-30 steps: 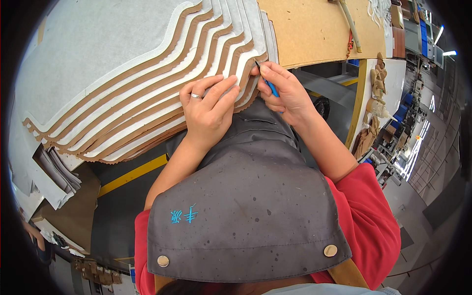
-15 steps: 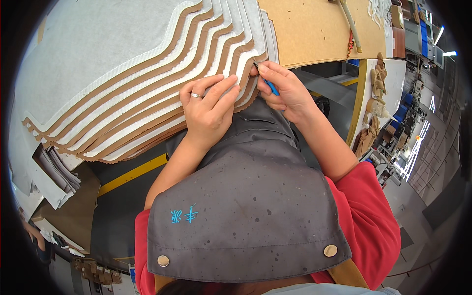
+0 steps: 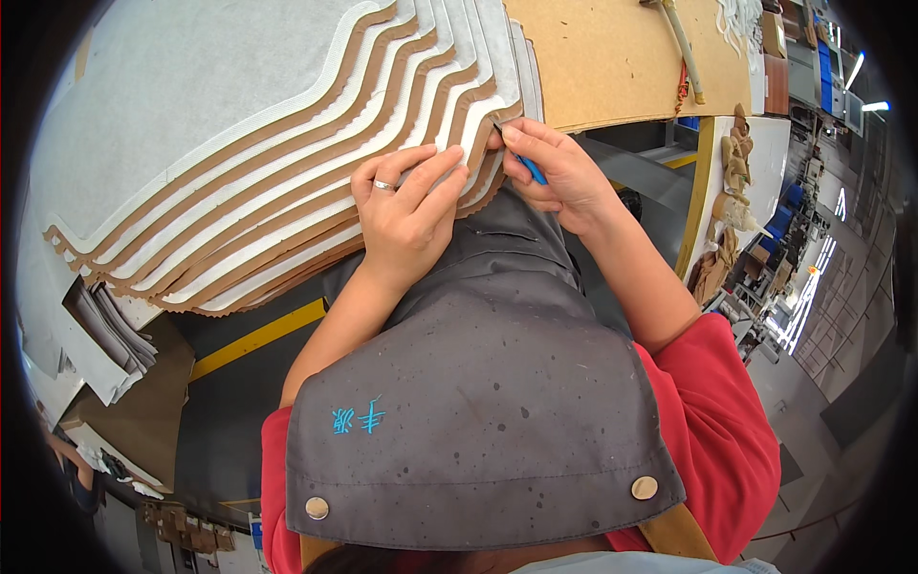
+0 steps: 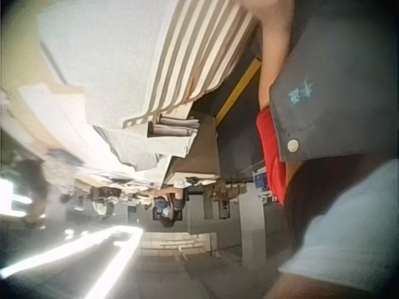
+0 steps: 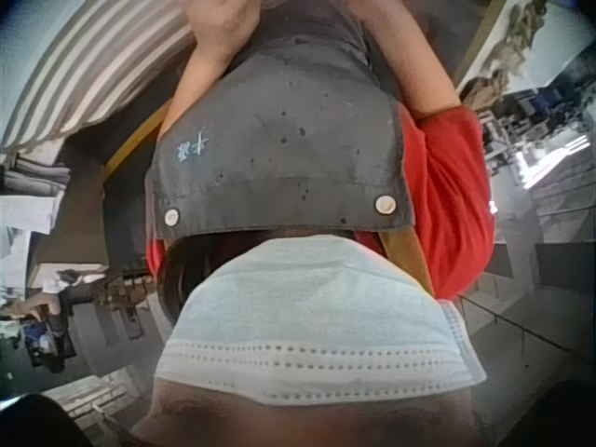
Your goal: Applying adhesive and folding the edges of leather components for assembly.
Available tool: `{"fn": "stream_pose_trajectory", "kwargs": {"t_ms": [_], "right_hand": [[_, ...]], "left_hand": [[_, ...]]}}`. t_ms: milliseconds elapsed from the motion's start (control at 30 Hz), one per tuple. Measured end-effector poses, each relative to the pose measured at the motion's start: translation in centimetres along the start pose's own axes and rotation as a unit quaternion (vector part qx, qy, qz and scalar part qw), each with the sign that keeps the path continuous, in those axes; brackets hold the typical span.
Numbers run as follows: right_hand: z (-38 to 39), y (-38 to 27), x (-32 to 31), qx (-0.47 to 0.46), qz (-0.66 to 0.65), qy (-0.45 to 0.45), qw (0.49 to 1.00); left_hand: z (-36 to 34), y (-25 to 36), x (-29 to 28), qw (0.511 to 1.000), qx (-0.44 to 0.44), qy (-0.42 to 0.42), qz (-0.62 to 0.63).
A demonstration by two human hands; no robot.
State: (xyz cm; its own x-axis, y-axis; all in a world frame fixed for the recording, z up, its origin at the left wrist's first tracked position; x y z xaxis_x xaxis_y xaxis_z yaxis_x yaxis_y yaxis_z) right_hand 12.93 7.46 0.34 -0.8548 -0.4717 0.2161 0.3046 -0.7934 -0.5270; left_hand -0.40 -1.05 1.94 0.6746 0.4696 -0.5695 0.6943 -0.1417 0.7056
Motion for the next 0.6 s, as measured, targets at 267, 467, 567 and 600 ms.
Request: {"fn": "stream_pose_trajectory", "kwargs": {"t_ms": [267,467,567,600], "right_hand": [[0.34,-0.34,-0.10,0.008,0.011,-0.020,1.000],[0.07,-0.29,-0.11,0.016,0.033,-0.010,0.999],[0.01,-0.34,-0.08,0.003,0.033,-0.016,0.999],[0.03,-0.38,-0.15,0.002,0.039,-0.013,0.999]], "left_hand": [[0.22,-0.12,0.14,1.000,0.000,-0.003,0.002],[0.26,-0.14,0.17,1.000,0.006,0.000,-0.004],[0.15,-0.05,0.02,1.000,0.002,-0.001,0.001],[0.09,-0.03,0.00,1.000,0.001,-0.002,0.000]]}}
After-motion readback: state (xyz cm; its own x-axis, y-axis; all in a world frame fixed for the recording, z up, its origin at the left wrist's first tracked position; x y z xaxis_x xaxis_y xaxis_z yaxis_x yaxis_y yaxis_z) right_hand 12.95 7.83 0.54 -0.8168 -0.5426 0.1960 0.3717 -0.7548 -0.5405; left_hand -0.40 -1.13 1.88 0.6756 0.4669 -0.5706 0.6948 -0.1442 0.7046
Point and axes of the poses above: each hand's wrist, its own z-axis away from the middle knuckle, its own x-axis out of the palm, y = z × x, the point moved 6 cm from there along -z, towards the middle knuckle, and after that the axes turned 1 degree about -x, right-handed, at the moved point
